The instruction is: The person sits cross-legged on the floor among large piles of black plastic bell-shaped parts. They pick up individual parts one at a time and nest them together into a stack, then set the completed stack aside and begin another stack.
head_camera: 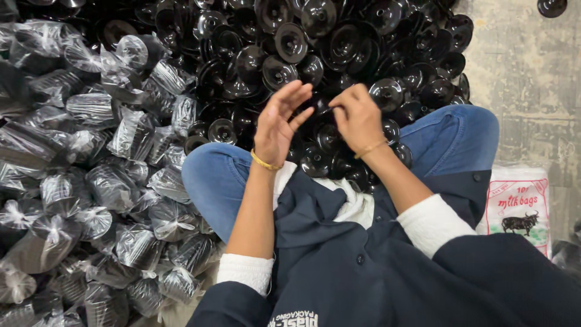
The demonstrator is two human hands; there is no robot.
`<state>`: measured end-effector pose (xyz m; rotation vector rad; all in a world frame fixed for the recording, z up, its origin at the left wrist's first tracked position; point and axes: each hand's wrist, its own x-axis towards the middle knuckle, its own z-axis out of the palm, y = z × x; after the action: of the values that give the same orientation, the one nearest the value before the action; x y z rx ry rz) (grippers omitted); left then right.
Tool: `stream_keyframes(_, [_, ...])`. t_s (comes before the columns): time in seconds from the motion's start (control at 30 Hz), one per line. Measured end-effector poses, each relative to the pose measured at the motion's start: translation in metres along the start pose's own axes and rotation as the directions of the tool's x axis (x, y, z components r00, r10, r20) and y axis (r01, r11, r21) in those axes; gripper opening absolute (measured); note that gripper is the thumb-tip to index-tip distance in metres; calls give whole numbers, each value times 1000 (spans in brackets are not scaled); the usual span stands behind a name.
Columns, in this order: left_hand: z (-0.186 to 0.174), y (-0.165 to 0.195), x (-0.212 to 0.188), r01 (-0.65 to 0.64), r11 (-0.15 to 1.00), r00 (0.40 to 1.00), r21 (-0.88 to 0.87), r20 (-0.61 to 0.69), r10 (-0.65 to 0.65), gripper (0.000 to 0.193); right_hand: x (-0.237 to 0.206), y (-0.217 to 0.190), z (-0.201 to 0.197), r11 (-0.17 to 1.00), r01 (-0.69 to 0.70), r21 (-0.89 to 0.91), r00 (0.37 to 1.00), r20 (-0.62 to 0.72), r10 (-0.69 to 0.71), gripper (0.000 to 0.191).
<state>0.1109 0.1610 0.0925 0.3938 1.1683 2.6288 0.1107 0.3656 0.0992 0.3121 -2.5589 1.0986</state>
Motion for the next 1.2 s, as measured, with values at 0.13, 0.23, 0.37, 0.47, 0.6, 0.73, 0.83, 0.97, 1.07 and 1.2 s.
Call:
stream_keyframes(0.13, [3,-3,3,153,979,985,137,63,-162,81,0,-11,-20,985,70,157,998,-23,-67,16])
stream_keyframes(0.23, [-3,-22,6,194,939,959,285,145,-242,81,-2,-21,-23,959,151,240,987,23,-161,17])
stream_keyframes(0.37, [-17,-50,10,29,887,990,461,112,-90,75,8,-16,-2,953,16,301,999,32,-27,15])
stream_keyframes(0.47, [-30,-52,14,36,881,996,472,-92,8,59,33,11,22,947,-89,308,993,-49,110,13])
stream_keyframes(0.6, [-30,-38,12,-81,869,965,489,-179,190,52,64,55,57,964,-237,124,971,8,238,25])
stream_keyframes(0.73, [-25,-23,9,-63,849,927,524,-285,245,47,60,69,58,916,-267,300,964,87,252,20])
stream_keyframes(0.83, [-24,-21,11,-81,739,909,669,-254,330,39,41,54,30,932,-194,305,980,20,197,18])
stream_keyframes(0.97, [-22,-26,13,-54,716,924,696,-237,300,40,23,12,-10,928,-51,369,994,-70,83,15])
stream_keyframes(1.07, [-18,-27,11,-90,782,967,616,-134,216,48,14,-24,-14,953,43,299,998,-55,-28,15])
stream_keyframes(1.2, [-11,-24,8,77,997,989,-18,-129,-79,65,11,-51,-4,965,240,100,971,-39,-238,18])
